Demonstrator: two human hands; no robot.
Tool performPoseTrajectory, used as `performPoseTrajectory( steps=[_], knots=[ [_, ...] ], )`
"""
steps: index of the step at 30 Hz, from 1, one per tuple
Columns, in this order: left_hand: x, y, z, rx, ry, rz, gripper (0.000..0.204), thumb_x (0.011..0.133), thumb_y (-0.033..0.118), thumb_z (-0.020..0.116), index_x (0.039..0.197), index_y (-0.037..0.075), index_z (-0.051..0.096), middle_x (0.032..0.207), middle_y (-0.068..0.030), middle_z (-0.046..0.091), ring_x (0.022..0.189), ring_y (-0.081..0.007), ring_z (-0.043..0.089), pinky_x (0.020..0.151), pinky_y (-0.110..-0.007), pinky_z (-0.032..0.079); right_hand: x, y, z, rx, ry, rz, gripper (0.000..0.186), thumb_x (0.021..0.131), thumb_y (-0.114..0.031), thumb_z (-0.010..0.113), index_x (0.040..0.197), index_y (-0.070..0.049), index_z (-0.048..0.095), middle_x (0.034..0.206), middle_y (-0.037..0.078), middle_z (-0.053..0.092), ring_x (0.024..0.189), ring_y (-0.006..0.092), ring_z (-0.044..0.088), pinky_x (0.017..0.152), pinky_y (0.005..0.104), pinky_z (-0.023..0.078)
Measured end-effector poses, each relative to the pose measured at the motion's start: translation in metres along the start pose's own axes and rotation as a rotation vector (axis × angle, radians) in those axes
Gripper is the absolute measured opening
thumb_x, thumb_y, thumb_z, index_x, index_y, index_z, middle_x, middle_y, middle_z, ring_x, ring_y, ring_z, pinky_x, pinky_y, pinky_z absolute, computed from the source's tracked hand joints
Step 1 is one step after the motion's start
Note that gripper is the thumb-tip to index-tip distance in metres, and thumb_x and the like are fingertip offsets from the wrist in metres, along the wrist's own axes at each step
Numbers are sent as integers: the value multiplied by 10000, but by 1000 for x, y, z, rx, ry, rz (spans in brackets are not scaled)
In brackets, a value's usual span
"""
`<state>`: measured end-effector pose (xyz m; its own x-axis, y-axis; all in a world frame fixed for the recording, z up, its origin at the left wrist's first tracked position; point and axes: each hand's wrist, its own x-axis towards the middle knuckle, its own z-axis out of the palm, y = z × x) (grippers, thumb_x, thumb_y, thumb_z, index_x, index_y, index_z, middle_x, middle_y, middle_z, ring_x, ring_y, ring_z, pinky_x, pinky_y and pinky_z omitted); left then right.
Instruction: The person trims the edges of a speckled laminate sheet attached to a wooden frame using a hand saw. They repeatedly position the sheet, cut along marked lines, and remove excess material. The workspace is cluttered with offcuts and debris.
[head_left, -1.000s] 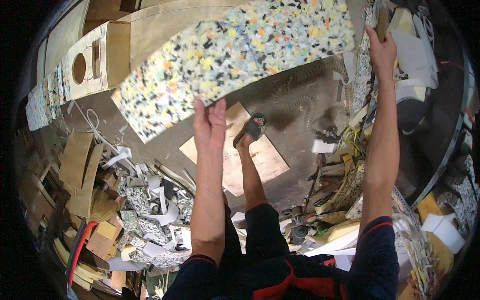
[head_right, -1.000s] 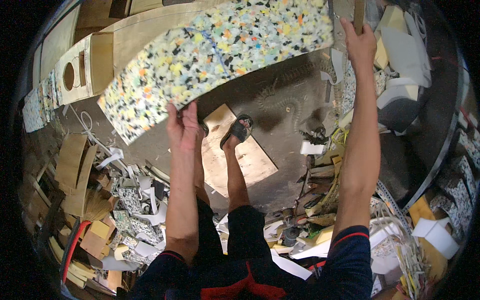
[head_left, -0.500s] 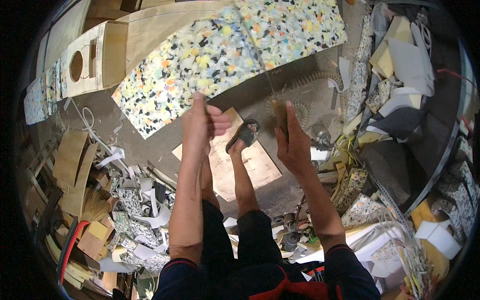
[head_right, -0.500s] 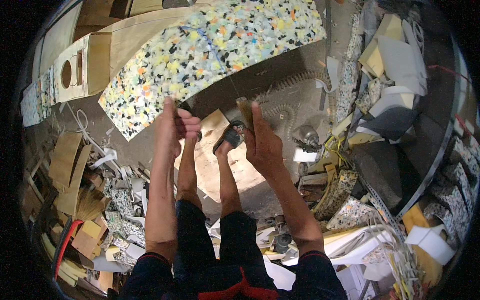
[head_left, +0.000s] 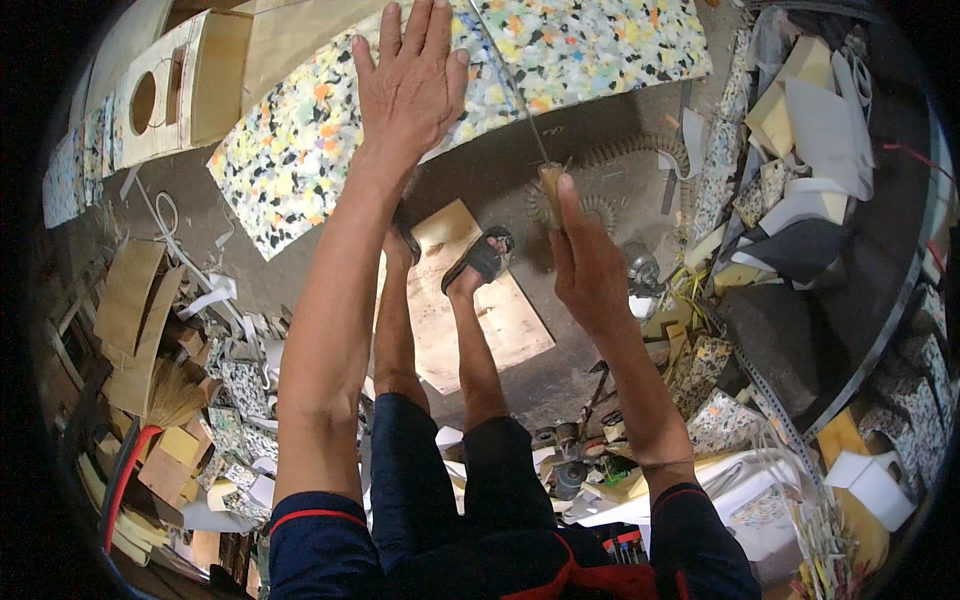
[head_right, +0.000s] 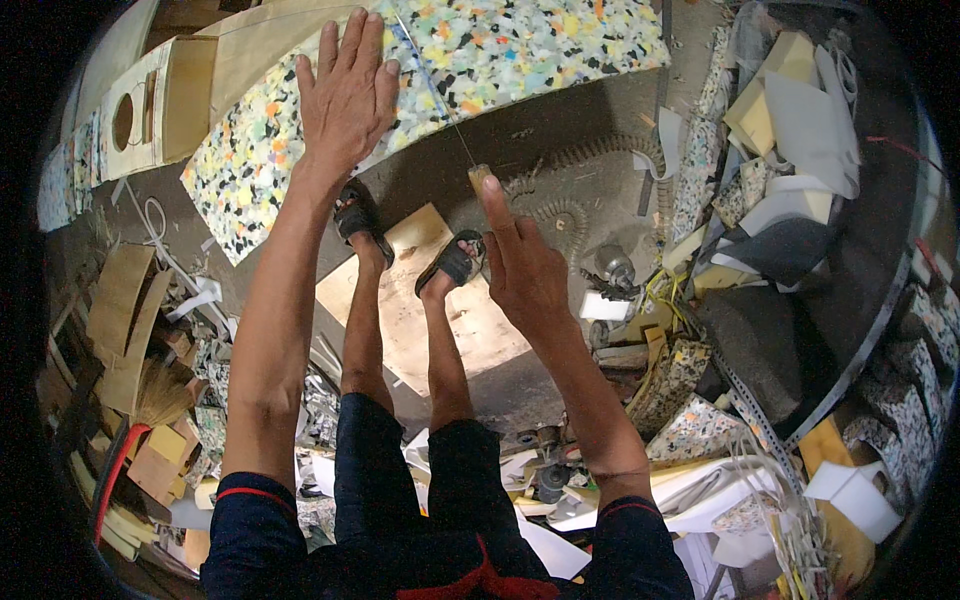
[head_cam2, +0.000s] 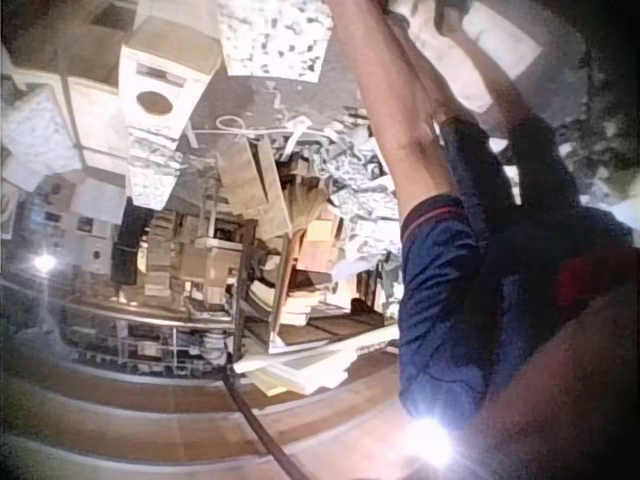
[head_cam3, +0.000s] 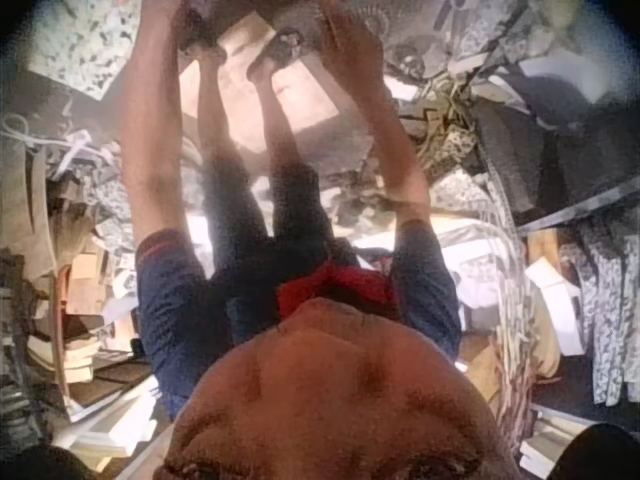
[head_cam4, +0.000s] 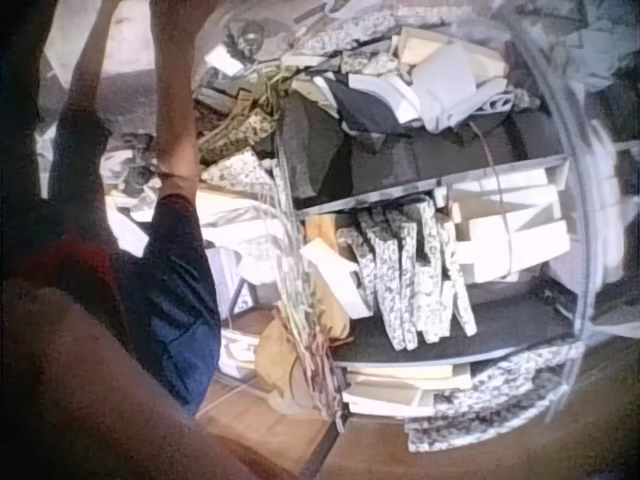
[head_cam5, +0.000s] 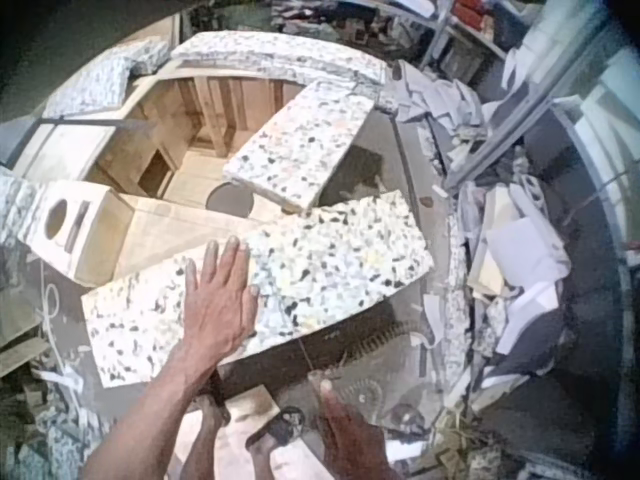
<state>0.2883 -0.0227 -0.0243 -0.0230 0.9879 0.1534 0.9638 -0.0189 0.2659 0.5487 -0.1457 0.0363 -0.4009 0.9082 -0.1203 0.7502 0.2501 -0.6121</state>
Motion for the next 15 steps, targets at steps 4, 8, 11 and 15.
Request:
performPoseTrajectory(
  steps=[4, 8, 11, 15],
  knots=[
    [5, 7, -7, 29, -22, -15, 618, 967, 296, 476, 1510, 10, 398, 1589, -205, 354, 1461, -451, 302, 1145, -686, 237, -3, 3, 1, 20, -37, 23, 698, 963, -6, 601, 1588, -147, 323, 1060, 195, 657, 854, 376, 661, 703, 430, 535],
    [5, 10, -7, 56, -26, -13, 624, 953, 285, 477, 1510, 15, 398, 1588, -205, 356, 1462, -457, 298, 1143, -688, 241, -5, 3, 2, 18, -28, 14, 724, 960, 1, 604, 1599, -166, 306, 1021, 192, 650, 831, 359, 656, 701, 426, 533],
    [4, 9, -7, 57, -16, -9, 627, 946, 284, 478, 1513, 26, 399, 1588, -204, 355, 1462, -458, 296, 1139, -694, 244, -6, 2, 2, 13, -40, 30, 738, 953, 11, 610, 1600, -174, 308, 1026, 195, 651, 836, 356, 656, 707, 421, 534],
    [4, 8, -8, 64, -20, -12, 627, 942, 286, 482, 1518, 51, 400, 1590, -199, 355, 1465, -460, 289, 1138, -702, 237, -6, 2, 1, 7, -50, 46, 722, 944, 23, 615, 1586, -163, 341, 1063, 202, 657, 851, 358, 654, 721, 411, 536]
  ],
)
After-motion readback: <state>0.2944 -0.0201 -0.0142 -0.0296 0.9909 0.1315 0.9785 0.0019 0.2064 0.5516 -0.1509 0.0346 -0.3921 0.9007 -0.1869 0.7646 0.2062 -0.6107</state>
